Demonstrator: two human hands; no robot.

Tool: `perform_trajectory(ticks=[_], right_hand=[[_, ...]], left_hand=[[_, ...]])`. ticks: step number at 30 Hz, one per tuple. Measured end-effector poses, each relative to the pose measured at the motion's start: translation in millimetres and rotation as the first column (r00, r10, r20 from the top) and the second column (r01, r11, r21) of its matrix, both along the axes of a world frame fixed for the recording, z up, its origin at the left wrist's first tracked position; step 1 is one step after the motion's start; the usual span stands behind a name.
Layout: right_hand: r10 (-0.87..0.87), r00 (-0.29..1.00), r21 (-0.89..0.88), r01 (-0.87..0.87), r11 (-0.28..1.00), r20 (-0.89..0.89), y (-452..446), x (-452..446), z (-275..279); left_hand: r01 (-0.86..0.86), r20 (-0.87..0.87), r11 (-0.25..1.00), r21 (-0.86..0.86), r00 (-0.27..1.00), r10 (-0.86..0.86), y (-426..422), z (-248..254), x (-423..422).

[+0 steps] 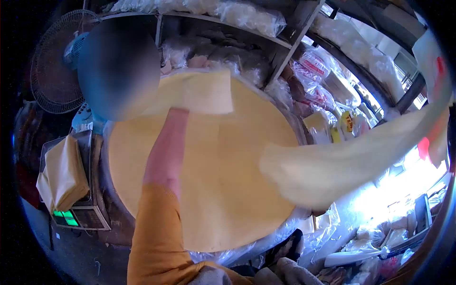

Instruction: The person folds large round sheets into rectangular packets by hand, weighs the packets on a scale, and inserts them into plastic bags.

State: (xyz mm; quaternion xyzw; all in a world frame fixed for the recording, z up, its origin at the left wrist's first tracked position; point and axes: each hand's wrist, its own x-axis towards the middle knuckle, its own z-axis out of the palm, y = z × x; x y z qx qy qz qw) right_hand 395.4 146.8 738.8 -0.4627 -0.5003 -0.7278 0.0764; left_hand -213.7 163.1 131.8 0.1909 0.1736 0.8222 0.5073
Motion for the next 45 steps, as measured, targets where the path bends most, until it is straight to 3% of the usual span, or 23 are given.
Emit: perform_trajectory(ticks=[2, 4, 5, 8, 9, 10, 14, 16, 19, 22, 25, 27, 29, 30, 31, 34, 35, 37, 39, 41, 42, 43, 45], right_hand=[[0.019, 0.969, 0.041, -0.03, 0.999, 0.248, 14.1, -38.9, -16.3], [0.101, 0.952, 0.007, -0.108, 0.994, 0.29, 17.3, -74.5, -29.3], [0.165, 0.948, -0.026, -0.164, 0.986, 0.272, 11.0, -88.8, -38.3], [0.357, 0.916, -0.124, -0.339, 0.933, 0.182, -15.1, -121.3, -61.5], [0.419, 0.896, -0.154, -0.397, 0.905, 0.149, -27.0, -131.3, -66.9], [0.475, 0.872, -0.176, -0.452, 0.874, 0.12, -39.8, -137.6, -71.8], [0.619, 0.785, -0.217, -0.602, 0.768, 0.016, -90.6, -146.8, -82.4], [0.653, 0.757, -0.228, -0.639, 0.734, -0.02, -107.6, -148.4, -87.0], [0.653, 0.755, -0.251, -0.645, 0.722, -0.063, -113.4, -146.6, -89.4], [0.656, 0.721, -0.287, -0.692, 0.662, -0.226, -107.7, -142.2, -91.4], [0.266, 0.964, -0.229, -0.264, 0.937, -0.025, -94.3, -142.1, -99.0], [0.328, 0.944, -0.338, -0.319, 0.886, -0.03, -65.1, -117.4, -96.4], [0.29, 0.944, -0.285, -0.326, 0.901, -0.159, -41.7, -104.3, -113.2], [0.436, 0.886, -0.282, -0.464, 0.84, -0.159, -23.2, -93.6, -127.5], [0.569, 0.807, -0.273, -0.589, 0.76, -0.156, 5.3, -67.3, -140.9], [0.877, 0.459, -0.25, -0.874, 0.417, -0.14, 93.4, -11.2, -199.1], [0.775, 0.445, -0.16, -0.893, 0.42, -0.449, 70.8, -27.6, -244.8], [0.55, 0.479, -0.116, -0.816, 0.567, -0.684, 29.5, -45.7, -338.9], [0.663, 0.016, -0.102, -0.991, -0.091, -0.748, 43.0, -38.6, -431.7], [0.559, -0.073, -0.077, -0.968, -0.241, -0.826, 44.6, -43.4, -514.1], [0.29, -0.024, -0.039, -0.977, -0.208, -0.957, 54.1, -37.6, -559.0], [0.515, 0.162, -0.25, -0.962, -0.106, -0.842, 33.5, -49.8, -570.0], [0.527, 0.272, -0.345, -0.938, -0.043, -0.805, 45.3, -46.5, -628.8]], left_hand=[[-0.061, 0.058, 0.988, -0.138, 0.996, 0.07, 10.9, 42.1, 16.1], [-0.288, -0.29, 0.946, -0.149, 0.927, 0.236, 34.5, 38.8, 10.4], [-0.442, -0.605, 0.897, -0.019, 0.719, 0.342, 72.7, -2.7, 0.5], [-0.495, -0.753, 0.843, 0.212, 0.467, 0.464, 61.2, -10.4, 26.8], [-0.396, -0.623, 0.917, 0.038, 0.708, 0.332, 54.1, -18.9, 18.8], [-0.307, -0.637, 0.95, 0.059, 0.721, 0.273, 49.2, -21.3, 25.6], [0.286, -0.675, 0.955, 0.074, 0.719, -0.163, -44.2, 16.5, 118.0], [0.545, -0.81, 0.827, 0.137, 0.542, -0.223, -95.8, 25.4, 176.3], [0.366, -0.875, 0.919, 0.147, 0.481, -0.052, -136.9, 28.2, 244.0], [0.192, -0.834, 0.965, -0.18, 0.49, -0.253, -149.1, 24.4, 248.6], [-0.223, -0.945, 0.974, -0.026, 0.323, 0.049, -101.9, 11.2, 194.6], [-0.523, -0.988, 0.842, 0.133, -0.139, 0.07, -93.2, 64.0, 118.8], [-0.662, -0.909, 0.633, 0.402, -0.209, 0.359, -140.9, 133.7, 80.4], [-0.579, -0.724, 0.444, 0.684, -0.615, 0.313, -150.1, 154.1, 43.5], [-0.722, -0.821, 0.392, 0.57, -0.486, 0.3, -167.5, 164.8, 18.4], [-0.677, -0.703, 0.194, 0.71, -0.667, 0.245, -246.8, 171.1, 15.8], [-0.706, -0.721, 0.15, 0.692, -0.669, 0.181, -267.2, 158.5, 17.3], [-0.752, -0.783, 0.221, 0.622, -0.606, 0.142, -300.2, 113.1, 33.6], [-0.59, -0.69, 0.435, 0.68, -0.715, 0.108, -318.2, 47.6, 28.1], [-0.52, -0.676, 0.619, 0.588, -0.737, 0.023, -331.1, -22.6, 25.9], [-0.495, -0.672, 0.689, 0.529, -0.741, -0.016, -334.8, -35.2, 42.7], [-0.465, -0.664, 0.754, 0.463, -0.746, -0.052, -336.5, -45.8, 58.6], [-0.451, -0.635, 0.802, 0.392, -0.763, -0.118, -339.6, -95.1, 59.8]])
